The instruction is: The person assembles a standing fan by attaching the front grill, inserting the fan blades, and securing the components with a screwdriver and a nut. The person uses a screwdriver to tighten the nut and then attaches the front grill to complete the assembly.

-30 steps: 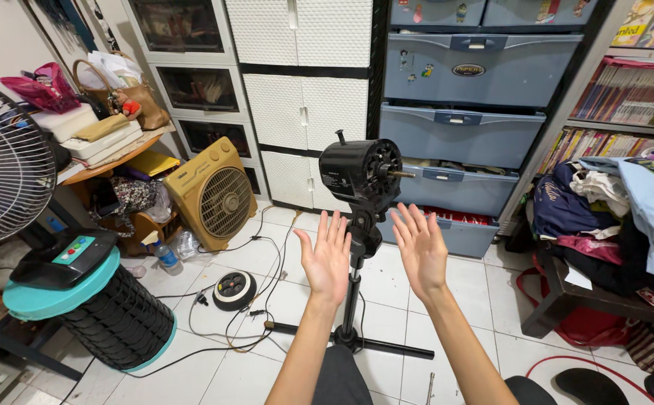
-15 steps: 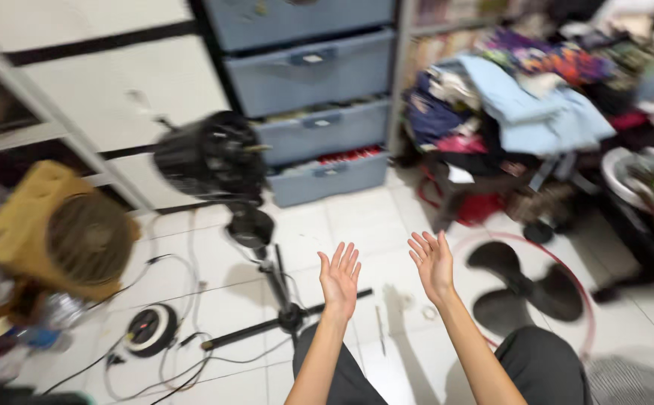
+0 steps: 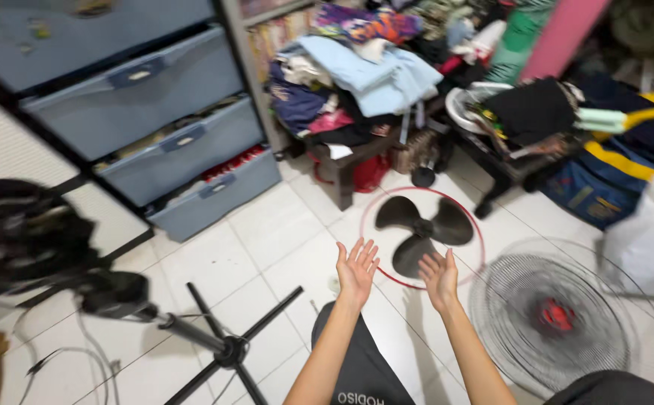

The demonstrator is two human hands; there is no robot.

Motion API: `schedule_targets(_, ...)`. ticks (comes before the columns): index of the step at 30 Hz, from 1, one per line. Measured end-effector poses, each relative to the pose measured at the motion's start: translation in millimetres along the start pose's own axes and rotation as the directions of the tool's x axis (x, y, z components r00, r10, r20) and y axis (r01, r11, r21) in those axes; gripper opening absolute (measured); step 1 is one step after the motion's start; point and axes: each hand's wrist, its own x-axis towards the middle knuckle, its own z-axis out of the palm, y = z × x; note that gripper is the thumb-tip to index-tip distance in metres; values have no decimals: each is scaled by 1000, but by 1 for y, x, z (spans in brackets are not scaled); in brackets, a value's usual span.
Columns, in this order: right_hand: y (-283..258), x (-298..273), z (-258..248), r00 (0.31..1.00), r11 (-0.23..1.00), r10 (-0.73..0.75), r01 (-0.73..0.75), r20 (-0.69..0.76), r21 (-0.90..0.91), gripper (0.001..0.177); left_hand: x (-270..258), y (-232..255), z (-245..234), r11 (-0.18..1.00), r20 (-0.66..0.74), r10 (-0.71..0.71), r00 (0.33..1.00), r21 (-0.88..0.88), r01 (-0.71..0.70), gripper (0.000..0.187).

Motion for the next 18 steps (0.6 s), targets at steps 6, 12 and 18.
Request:
schedule_targets(6,-28,6,-130,978,996,-86,85,-189,-17,80,25,-95,25,976,48,-200,979,95,195,77)
schedule_targets(12,-36,-36,-269,895,990,-129,96,-426,-98,75,41,-217,39,839,138,-512,848,292,460,76)
schedule_targets(18,-47,-84,-347,765,981,-182,183,-618,-62,64,42,-305,30,716,193,-673,714,413,563,68)
